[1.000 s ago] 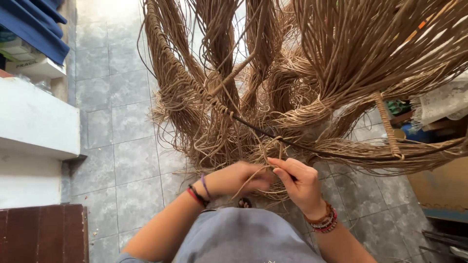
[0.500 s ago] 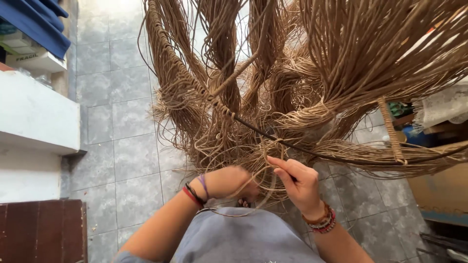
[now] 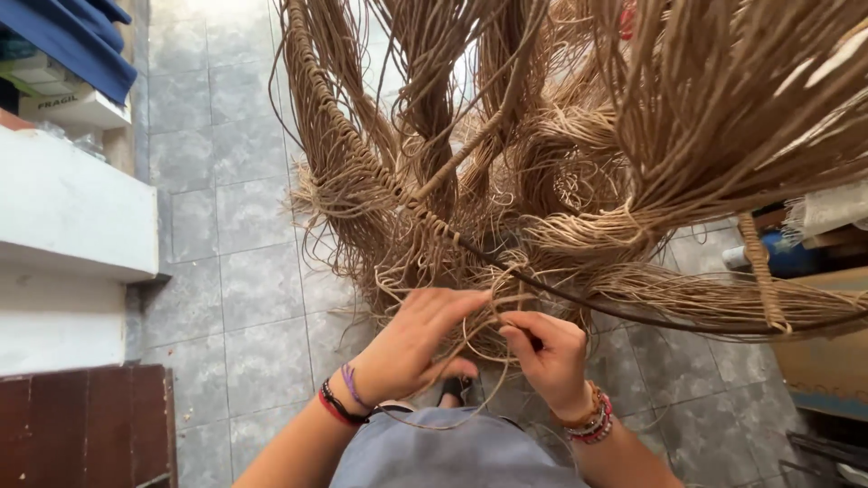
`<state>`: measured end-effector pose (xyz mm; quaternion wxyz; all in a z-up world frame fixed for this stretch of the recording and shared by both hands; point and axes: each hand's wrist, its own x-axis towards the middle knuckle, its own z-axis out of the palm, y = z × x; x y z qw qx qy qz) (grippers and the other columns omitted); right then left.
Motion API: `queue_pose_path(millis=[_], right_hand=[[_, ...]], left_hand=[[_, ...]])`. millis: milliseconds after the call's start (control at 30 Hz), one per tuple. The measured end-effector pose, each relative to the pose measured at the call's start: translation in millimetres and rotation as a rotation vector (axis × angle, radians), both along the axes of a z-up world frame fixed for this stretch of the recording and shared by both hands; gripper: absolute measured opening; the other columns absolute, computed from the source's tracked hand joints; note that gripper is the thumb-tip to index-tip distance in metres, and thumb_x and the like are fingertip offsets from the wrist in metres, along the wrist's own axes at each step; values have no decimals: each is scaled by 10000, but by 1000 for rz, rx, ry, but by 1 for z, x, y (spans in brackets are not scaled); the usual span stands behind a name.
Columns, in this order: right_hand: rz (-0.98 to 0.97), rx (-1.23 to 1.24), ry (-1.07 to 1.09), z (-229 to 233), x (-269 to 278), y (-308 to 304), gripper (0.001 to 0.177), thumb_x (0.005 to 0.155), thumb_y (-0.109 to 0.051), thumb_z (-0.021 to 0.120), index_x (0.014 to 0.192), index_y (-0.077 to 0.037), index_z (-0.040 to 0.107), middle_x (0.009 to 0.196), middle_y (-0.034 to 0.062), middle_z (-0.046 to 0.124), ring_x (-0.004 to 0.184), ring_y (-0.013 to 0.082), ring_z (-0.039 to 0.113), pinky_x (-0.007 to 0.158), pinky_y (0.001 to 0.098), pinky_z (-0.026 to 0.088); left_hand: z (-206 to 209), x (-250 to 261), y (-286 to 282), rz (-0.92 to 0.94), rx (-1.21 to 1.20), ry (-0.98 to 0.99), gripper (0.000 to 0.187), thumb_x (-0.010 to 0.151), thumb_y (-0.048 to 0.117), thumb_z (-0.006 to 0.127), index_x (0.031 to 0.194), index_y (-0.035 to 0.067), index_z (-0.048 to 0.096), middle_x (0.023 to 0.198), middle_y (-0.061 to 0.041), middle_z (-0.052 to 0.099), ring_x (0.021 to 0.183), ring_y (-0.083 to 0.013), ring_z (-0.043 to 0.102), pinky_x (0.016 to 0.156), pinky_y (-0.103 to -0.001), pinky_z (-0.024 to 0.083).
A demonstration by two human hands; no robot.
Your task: Weaving and knotting natural fiber strands onto a circular frame to create a furniture piece
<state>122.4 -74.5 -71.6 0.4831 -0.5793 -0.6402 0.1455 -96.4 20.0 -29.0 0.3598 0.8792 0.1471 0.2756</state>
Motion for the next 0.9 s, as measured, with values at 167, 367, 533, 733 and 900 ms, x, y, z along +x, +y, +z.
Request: queue_pose_path(millis=[167, 367, 533, 733, 900], right_hand=[[45, 4, 30, 13, -13, 13, 252, 964, -261, 644, 866, -47, 732, 795, 54, 758, 672, 166, 718, 630, 281, 553], [144, 2, 115, 4, -38, 22, 296, 996, -291, 598, 1007, -21, 719, 837, 62, 756, 658, 175, 703, 621, 299, 548], [131, 71, 478, -11, -53, 16, 256, 1071, -175, 484, 1280, -39, 425, 734, -16, 445, 545, 59, 327, 532, 216, 269], [27, -80, 400, -11, -55, 2, 185, 1058, -229, 480, 1082, -52, 523, 628, -15, 426, 489, 71, 324, 466, 248, 264], [-99, -64, 245, -22, -54, 3, 229, 1046, -198, 498, 1050, -49, 671, 921, 13, 764, 498, 65, 434, 492, 238, 396]], left_hand=[[0, 0, 10, 54, 79, -119, 450, 1091, 416, 394, 1355, 100, 572, 1331, -115, 625, 1180, -296, 610, 1021, -430, 439], [17, 12, 14, 300, -153, -405, 474, 1094, 389, 393, 995, 57, 718, 949, -86, 698, 877, -222, 648, 841, -355, 507], [33, 31, 13, 375, -438, -629, 436, 1108, 331, 403, 858, 62, 636, 866, -89, 653, 832, -217, 619, 819, -339, 509], [42, 49, 16, 224, -715, -729, 368, 1081, 149, 346, 729, 114, 447, 800, -56, 512, 726, -173, 461, 680, -304, 403], [52, 66, 36, 185, -1018, -874, 531, 1078, 386, 360, 611, 135, 330, 638, -54, 421, 619, -162, 334, 637, -327, 287]])
